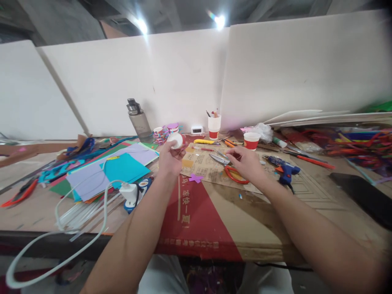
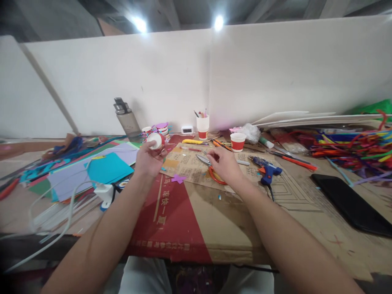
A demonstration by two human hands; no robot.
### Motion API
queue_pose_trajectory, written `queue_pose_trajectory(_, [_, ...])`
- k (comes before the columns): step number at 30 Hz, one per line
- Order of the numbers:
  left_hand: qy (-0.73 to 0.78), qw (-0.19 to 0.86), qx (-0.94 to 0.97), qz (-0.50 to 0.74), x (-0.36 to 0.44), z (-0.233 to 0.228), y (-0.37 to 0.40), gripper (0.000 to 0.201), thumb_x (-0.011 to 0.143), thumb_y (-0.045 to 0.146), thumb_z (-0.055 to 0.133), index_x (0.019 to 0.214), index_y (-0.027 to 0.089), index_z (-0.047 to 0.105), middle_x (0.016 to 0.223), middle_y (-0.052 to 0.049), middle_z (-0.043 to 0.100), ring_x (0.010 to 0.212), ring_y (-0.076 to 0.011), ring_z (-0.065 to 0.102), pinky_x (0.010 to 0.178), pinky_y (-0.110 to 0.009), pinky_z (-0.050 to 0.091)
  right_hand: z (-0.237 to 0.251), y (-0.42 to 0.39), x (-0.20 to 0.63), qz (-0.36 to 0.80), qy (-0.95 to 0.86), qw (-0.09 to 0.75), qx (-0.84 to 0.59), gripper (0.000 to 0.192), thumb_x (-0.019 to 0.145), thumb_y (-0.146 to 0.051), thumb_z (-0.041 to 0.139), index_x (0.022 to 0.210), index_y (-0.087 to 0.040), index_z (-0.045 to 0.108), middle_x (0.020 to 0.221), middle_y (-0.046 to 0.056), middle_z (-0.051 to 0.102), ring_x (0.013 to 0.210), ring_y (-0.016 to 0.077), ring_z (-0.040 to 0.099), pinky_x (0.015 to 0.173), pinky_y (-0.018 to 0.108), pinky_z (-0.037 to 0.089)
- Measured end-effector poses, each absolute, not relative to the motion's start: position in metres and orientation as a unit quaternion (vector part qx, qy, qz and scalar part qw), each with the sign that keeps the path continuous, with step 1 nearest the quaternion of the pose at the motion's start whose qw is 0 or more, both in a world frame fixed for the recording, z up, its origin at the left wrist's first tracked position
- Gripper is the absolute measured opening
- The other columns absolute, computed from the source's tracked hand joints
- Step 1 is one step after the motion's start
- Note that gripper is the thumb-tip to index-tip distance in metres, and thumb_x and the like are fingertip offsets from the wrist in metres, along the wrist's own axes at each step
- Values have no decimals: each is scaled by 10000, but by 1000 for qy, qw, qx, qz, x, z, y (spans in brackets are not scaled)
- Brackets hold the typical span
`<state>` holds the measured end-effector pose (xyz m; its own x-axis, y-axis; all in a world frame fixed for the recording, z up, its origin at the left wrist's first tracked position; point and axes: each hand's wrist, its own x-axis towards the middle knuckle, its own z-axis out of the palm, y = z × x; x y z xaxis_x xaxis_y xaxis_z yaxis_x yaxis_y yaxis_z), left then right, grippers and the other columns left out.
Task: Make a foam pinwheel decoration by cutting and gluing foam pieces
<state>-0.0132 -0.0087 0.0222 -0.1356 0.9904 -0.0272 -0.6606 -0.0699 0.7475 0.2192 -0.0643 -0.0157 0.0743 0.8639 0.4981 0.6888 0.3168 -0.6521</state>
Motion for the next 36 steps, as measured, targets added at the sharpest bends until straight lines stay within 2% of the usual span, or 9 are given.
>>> queue_pose_trajectory(3, [327, 565, 309, 692, -10, 10, -7, 299, 617, 209, 630, 913, 176, 617, 776, 1, 673, 669, -127, 637, 532, -194, 374, -18, -65, 218, 77, -692, 436, -570, 182, 835, -261, 541, 774, -173, 687, 804, 71, 711, 714, 177, 612, 676, 294, 458])
queue_pose_trajectory(6, [355, 468, 471, 658, 4, -11, -19, 253, 649, 222, 631, 898, 176, 638, 861, -12, 683, 749, -140, 619, 611, -219, 441, -21, -63, 221, 64, -706, 425, -563, 189, 840, -269, 531, 773, -178, 683, 805, 76, 713, 723, 185, 618, 687, 298, 462])
queue_pose_trajectory(9, [334, 354, 664, 568, 21, -27, -42, 242, 735, 215, 573, 954, 171, 666, 929, -46, 705, 873, -182, 636, 804, -302, 501, -25, -61, 222, 52, -719, 410, -559, 196, 834, -291, 534, 751, -184, 675, 766, 73, 700, 711, 194, 614, 693, 308, 465])
queue_pose_trajectory(14, [153, 193, 904, 349, 33, -33, -74, 338, 771, 189, 558, 1088, 179, 676, 1016, -88, 729, 964, -217, 661, 915, -349, 513, -37, -58, 222, 66, -715, 400, -570, 208, 821, -328, 533, 740, -196, 671, 741, 73, 702, 689, 207, 621, 674, 320, 476])
queue_pose_trajectory(17, [111, 126, 940, 297, 34, -32, -77, 339, 791, 194, 540, 1100, 153, 674, 977, -104, 738, 958, -221, 671, 925, -354, 519, -46, -55, 222, 70, -712, 397, -576, 223, 816, -339, 520, 752, -193, 675, 735, 75, 700, 688, 212, 624, 700, 338, 488])
queue_pose_trajectory(25, [87, 84, 952, 281, 36, -31, -82, 315, 815, 219, 544, 1099, 153, 666, 941, -96, 732, 910, -215, 675, 849, -328, 532, -58, -48, 231, 24, -664, 404, -629, 233, 799, -341, 542, 831, -167, 695, 826, 106, 713, 732, 215, 627, 718, 348, 495])
queue_pose_trajectory(31, [68, 98, 944, 309, 30, -29, -82, 309, 809, 204, 540, 1099, 174, 640, 981, -93, 731, 935, -212, 669, 875, -328, 527, -31, -37, 245, 41, -597, 446, -665, 278, 803, -335, 514, 893, -142, 693, 804, 78, 709, 719, 195, 628, 698, 330, 499])
queue_pose_trajectory(36, [77, 102, 940, 316, 27, -29, -80, 308, 804, 189, 531, 1090, 178, 643, 945, -90, 724, 914, -214, 664, 851, -327, 527, -9, -26, 261, 44, -589, 414, -692, 306, 830, -303, 491, 945, -118, 706, 806, 66, 714, 696, 164, 623, 648, 276, 485])
